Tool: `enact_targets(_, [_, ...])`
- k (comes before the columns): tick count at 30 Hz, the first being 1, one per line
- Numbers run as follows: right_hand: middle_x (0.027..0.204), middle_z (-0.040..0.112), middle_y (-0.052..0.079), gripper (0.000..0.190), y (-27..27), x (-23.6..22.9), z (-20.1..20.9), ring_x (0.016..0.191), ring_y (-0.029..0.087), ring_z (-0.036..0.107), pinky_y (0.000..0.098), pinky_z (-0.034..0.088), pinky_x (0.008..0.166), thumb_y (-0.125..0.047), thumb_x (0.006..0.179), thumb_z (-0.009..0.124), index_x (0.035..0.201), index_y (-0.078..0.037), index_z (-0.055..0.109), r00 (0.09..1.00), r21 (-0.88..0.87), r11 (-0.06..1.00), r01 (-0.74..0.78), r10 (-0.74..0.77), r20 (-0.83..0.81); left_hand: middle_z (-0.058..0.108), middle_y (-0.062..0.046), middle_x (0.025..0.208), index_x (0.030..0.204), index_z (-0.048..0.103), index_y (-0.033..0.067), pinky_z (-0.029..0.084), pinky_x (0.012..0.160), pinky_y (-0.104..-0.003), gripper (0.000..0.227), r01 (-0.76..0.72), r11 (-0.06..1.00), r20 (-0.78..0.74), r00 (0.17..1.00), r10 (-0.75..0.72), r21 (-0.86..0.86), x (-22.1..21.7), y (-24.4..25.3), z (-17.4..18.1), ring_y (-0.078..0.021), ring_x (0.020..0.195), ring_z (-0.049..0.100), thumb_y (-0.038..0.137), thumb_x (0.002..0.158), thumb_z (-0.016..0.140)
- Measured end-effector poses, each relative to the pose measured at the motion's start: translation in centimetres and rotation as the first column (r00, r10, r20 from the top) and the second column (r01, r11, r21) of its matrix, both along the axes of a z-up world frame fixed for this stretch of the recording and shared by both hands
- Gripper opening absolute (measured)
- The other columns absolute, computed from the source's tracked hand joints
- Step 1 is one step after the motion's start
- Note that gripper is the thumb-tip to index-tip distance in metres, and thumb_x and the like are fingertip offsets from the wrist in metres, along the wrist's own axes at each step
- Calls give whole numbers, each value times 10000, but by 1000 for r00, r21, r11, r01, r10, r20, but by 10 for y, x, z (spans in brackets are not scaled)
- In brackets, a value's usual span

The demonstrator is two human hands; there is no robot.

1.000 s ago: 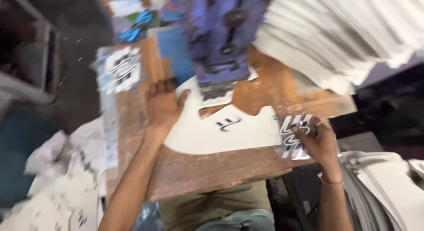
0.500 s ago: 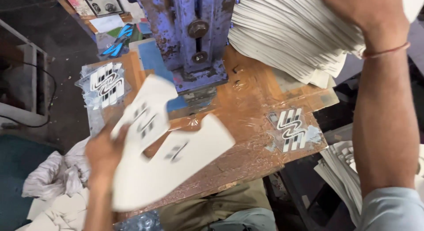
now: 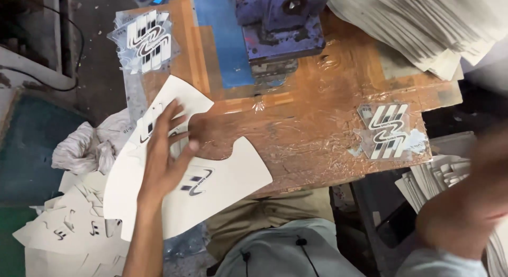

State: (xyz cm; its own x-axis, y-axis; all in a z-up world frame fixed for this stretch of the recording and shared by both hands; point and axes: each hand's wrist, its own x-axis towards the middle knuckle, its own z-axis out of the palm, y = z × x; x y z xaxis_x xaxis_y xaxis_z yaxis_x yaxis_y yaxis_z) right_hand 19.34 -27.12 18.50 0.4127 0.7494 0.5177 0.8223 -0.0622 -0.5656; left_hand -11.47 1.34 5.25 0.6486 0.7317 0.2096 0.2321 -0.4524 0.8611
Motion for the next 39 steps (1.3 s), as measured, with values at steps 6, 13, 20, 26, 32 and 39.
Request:
enact_targets(6, [1201,722,48,457,-13,-70,-179,1128,174,688,344,544,1000,81,824,558,1235,-52,707,965,-633,729,-260,208,-157,578,-144,1510,1618,416,92,532,991,-437,1033,398,638,197,910,-364,-659,56,47,-17,-314,1139,692,805,875,488])
enact_targets(13, [1283,707,59,290,-11,-88,-134,1269,278,643,398,527,1047,-213,872,790,1130,-88,749,880,-307,828,-469,410,-239,553,-235,1411,1537,434,96,437,1066,-483,1038,372,925,-469,832,-296,76,90,-43,-13,-385,1268,562,624,726,808])
enact_targets(20, [1586,410,271,740,50,6,-165,1511,432,319,517,272,1228,-452,984,604,1479,84,481,964,-421,907,-31,138,226,597,-224,1265,1465,504,31,477,965,-498,960,298,880,-375,914,-152,370,119,1,-55,-379,1173,587,575,747,838])
enact_targets(26, [1558,416,288,831,133,62,-168,1517,428,290,510,218,1247,-627,1054,430,1486,81,489,940,-521,853,21,160,300,622,-222,1146,1348,616,7,496,922,-512,787,284,826,-391,917,-84,486,175,82,-48,-409,1086,609,481,773,869])
enact_targets(32, [1540,497,276,764,114,73,-180,1482,387,394,529,251,1242,-587,1058,502,1410,87,579,922,-365,929,66,83,378,604,-230,1140,1261,616,-43,490,958,-489,847,275,890,-357,924,-140,364,173,57,-37,-405,1096,595,490,679,922])
enact_targets(39, [1473,562,239,514,86,65,-151,1448,422,445,507,337,1224,-381,1007,715,1229,81,668,955,-336,941,39,65,291,465,-312,1418,1193,674,62,314,1064,-577,668,207,698,-352,934,69,686,160,36,-36,-482,1329,380,585,798,808])
